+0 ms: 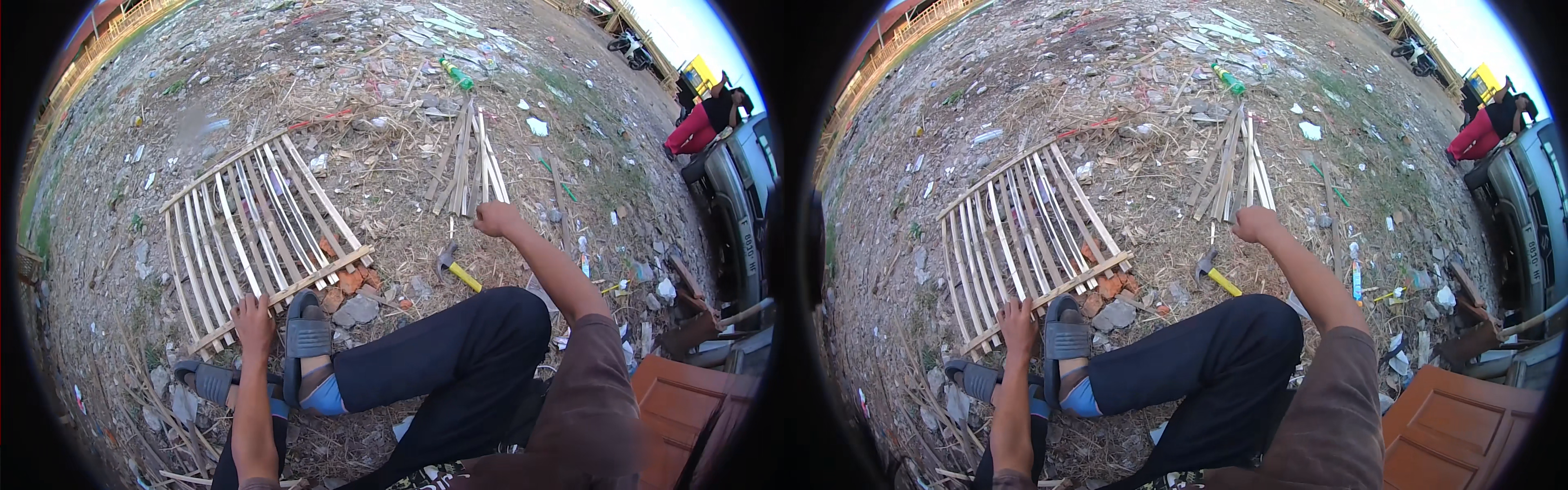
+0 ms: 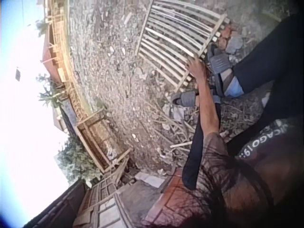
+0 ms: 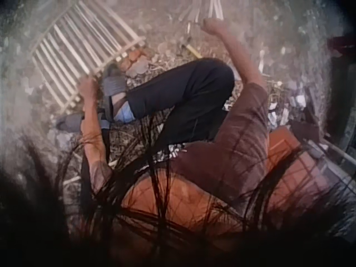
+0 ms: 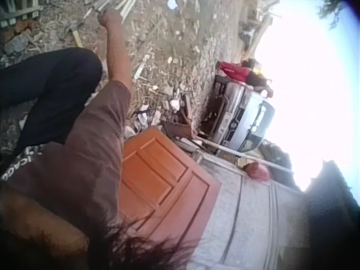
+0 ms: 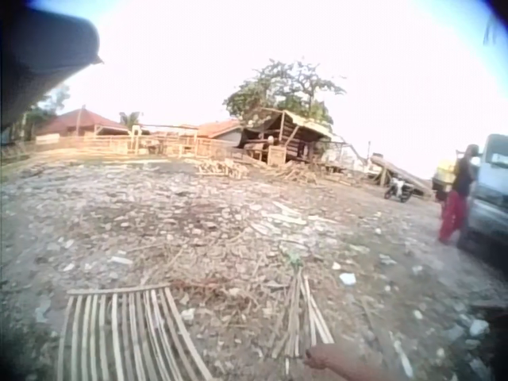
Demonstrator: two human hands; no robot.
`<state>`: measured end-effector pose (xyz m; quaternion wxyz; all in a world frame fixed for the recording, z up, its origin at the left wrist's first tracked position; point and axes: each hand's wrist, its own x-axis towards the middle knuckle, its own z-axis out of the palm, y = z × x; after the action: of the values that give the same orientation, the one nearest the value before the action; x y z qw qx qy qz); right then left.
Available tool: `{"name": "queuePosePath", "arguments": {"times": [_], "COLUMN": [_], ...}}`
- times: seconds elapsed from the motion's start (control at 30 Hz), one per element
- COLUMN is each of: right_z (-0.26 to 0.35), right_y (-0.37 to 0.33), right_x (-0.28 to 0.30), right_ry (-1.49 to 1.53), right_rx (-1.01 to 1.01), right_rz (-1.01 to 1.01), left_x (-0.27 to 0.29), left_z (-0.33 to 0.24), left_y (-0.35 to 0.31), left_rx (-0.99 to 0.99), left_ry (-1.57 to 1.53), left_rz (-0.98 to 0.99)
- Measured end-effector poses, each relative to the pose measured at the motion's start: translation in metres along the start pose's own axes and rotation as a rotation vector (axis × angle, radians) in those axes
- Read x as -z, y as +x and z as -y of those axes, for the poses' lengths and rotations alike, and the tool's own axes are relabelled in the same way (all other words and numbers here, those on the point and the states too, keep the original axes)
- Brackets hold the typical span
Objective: The person assembles a bamboo lattice structure on the ground, hammering small wooden slats into a rectangular frame and arranging thin bamboo strips into a star shape.
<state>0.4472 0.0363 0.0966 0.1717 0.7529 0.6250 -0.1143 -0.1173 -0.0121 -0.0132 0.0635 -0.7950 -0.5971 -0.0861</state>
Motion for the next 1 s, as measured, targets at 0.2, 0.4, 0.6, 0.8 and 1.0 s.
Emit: {"name": "queuePosePath", "arguments": {"times": [0.2, 0.4, 0.6, 0.8, 1.0], "right_z": [0.031, 0.048, -0.010, 0.063, 0.167], "right_y": [0.057, 0.070, 0.071, -0.042, -0.119], "right_x": [-0.008, -0.031, -0.027, 0.093, 0.098], "right_ry": [0.042, 0.124, 0.919, 2.002, 1.122], "right_rx": [-0.211, -0.295, -0.299, -0.044, 0.501], "right_rz": [0.011, 0.045, 0.097, -0.190, -0.459], "left_x": [0.007, 0.016, 0.040, 0.076, 0.173], "left_z": [-0.010, -0.011, -0.006, 0.017, -0.018], "left_y": [-0.007, -0.016, -0.003, 0.024, 0.100], "left_rx": [0.041, 0.042, 0.024, 0.075, 0.370], "left_ry": [-0.132, -0.167, -0.425, -0.552, -1.460], "left_rz": [0.004, 0.100, 0.084, -0.131, -0.004]}}
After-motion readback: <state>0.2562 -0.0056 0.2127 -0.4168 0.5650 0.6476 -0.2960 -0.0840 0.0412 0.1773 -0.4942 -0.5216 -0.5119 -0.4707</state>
